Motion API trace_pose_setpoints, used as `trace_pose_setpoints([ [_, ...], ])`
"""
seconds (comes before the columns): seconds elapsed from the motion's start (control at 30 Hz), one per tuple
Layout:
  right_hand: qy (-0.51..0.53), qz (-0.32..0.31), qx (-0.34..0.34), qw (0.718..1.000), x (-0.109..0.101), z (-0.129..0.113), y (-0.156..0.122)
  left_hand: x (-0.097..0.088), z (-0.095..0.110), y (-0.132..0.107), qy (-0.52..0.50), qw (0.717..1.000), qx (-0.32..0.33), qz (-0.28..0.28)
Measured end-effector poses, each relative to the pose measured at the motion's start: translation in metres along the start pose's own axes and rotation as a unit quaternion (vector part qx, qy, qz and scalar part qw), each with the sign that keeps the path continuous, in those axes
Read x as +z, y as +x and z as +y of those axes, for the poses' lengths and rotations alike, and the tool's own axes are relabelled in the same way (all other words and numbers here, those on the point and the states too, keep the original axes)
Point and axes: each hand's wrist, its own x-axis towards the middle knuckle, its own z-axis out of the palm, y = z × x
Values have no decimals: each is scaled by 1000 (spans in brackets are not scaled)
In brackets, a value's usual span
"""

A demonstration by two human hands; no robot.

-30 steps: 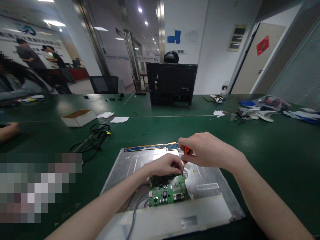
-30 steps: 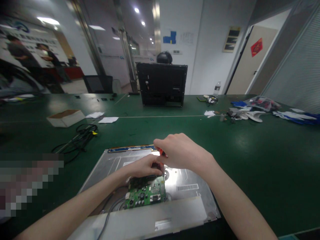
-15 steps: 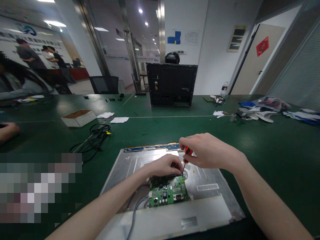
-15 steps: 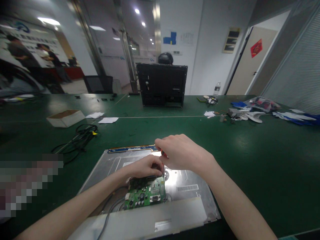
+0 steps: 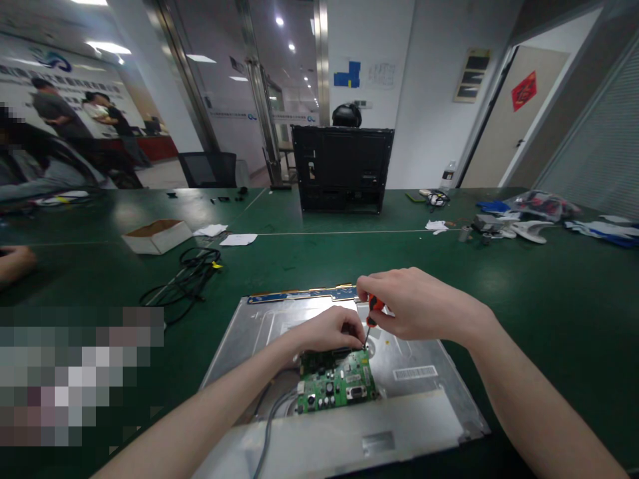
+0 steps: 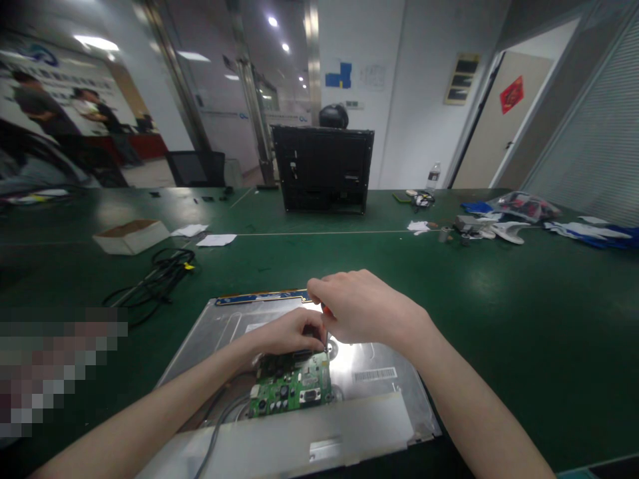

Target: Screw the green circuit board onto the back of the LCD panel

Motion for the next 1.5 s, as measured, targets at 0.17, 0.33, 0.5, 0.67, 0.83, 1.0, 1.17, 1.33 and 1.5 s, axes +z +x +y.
trace_pose_setpoints([
  [0.17,-7,-5,15,1000,-1,-1,1,0,-1,0,-1,1000,-6,-1],
  [0.33,-11,2,5,1000,-2,-3,0,1,-1,0,-13,1000,-4,1],
  [0.5,5,-4,-18,1000,-3,-5,-2,0,0,1,-17,1000,-7,1],
  [0.67,-13,-3,-3,1000,-2,-5,-1,2,-2,0,-33,999,-8,0],
  [0.83,-30,6,17,999,-2,-5,2,2,-2,1,-41,999,1,-4],
  [1.0,-9,-7,-3,1000,-4,-8,1,1,0,1,-33,999,-4,1],
  [1.17,-3,-6,-14,1000,-4,-8,0,1,-1,1,-35,999,-11,-1],
  [1.33,-13,-17,5,1000,-3,-7,2,2,-1,2,-10,1000,-7,0],
  [1.5,-21,0,11,1000,-1,-5,2,2,0,2,0,1000,-5,-1],
])
